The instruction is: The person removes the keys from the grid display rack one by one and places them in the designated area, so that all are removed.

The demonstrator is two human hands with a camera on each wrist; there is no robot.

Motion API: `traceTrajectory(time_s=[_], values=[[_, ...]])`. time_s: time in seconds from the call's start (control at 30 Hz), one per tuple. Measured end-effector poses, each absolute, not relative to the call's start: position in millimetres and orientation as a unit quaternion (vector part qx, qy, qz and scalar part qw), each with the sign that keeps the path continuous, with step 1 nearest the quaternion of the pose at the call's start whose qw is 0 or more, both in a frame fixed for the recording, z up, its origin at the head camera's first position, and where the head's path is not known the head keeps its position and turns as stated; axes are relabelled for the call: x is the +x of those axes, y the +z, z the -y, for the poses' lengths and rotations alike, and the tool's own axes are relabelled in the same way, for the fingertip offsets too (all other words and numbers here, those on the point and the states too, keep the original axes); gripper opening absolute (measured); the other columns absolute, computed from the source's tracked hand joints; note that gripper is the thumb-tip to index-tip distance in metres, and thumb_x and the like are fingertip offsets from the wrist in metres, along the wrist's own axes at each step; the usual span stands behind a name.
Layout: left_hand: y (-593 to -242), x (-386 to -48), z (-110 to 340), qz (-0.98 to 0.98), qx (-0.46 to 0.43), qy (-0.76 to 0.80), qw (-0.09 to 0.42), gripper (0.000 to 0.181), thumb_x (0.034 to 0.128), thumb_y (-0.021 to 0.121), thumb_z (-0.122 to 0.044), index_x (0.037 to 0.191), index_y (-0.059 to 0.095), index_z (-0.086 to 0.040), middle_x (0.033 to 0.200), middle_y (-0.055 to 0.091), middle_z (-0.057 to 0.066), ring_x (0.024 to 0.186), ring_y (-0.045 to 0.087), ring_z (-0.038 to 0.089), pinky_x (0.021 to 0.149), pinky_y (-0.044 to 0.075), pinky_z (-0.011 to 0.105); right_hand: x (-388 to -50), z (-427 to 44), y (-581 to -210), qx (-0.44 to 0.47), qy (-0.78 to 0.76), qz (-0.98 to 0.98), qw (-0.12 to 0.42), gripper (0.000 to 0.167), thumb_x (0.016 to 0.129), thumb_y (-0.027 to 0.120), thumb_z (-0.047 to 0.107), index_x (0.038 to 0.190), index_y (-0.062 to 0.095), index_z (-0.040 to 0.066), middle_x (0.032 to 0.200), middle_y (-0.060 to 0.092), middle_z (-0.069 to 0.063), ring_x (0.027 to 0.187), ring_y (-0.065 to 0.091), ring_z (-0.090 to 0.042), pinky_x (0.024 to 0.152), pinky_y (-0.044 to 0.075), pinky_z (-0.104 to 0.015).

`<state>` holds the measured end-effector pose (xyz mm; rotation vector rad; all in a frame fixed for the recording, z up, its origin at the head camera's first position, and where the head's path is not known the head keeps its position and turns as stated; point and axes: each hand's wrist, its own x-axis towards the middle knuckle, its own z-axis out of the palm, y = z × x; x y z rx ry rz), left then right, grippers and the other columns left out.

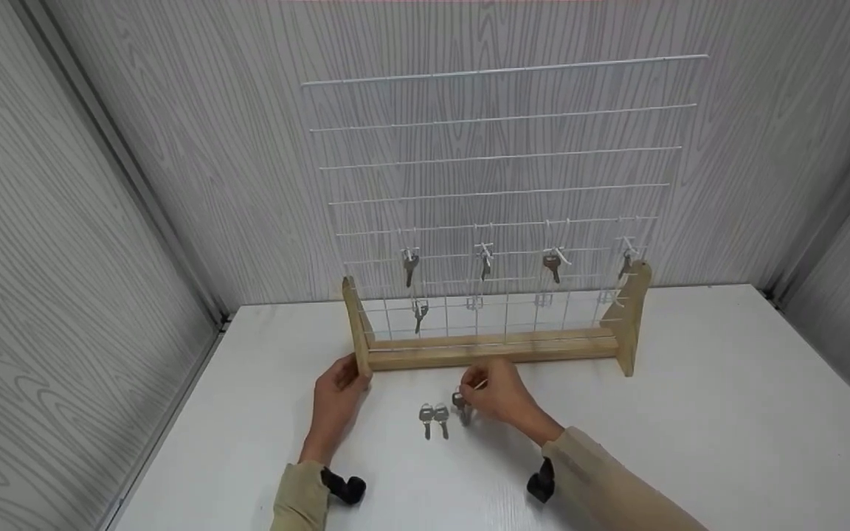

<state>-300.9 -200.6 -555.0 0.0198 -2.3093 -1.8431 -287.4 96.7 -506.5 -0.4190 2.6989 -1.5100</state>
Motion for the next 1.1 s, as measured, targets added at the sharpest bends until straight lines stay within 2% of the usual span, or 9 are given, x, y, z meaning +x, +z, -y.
traceTrajectory(time_s=[0.2,0.6,1.1], values=[[-555.8,-301.8,199.9,0.778,0.01,-0.621,0.091,0.05,0.1041,0.069,-0.013,0.152,0.056,-0.002,0.152,0.06,0.021,0.142,0.059,0.035,0.113,0.055,0.041,-287.7,-94.6,-509.5,-0.134,-0.474,-0.87,0.012,0.004,0.093,0.078,0.004,0.09,0.075,0.004,0.087,0.075,-0.004,0.08,0.068,-0.014,0.067,0.059,-0.027],[-555.2,-300.8,200.1,0.776,0.01,-0.625,0.085,0.051,0.1041,0.069,-0.015,0.152,0.056,-0.004,0.153,0.059,0.02,0.144,0.057,0.035,0.113,0.056,0.04,-286.4,-92.1,-511.3,-0.148,-0.442,-0.884,0.036,0.005,0.094,0.077,0.006,0.091,0.075,0.004,0.085,0.073,-0.002,0.072,0.068,-0.011,0.06,0.056,-0.024],[-554.2,-302.1,199.5,0.774,0.023,-0.628,0.079,0.051,0.1034,0.069,-0.014,0.152,0.057,-0.004,0.153,0.06,0.019,0.143,0.058,0.033,0.111,0.057,0.039,-283.5,-89.6,-510.9,-0.139,-0.421,-0.896,0.039,0.004,0.092,0.079,0.005,0.089,0.076,0.006,0.082,0.072,-0.001,0.07,0.065,-0.011,0.06,0.055,-0.025]])
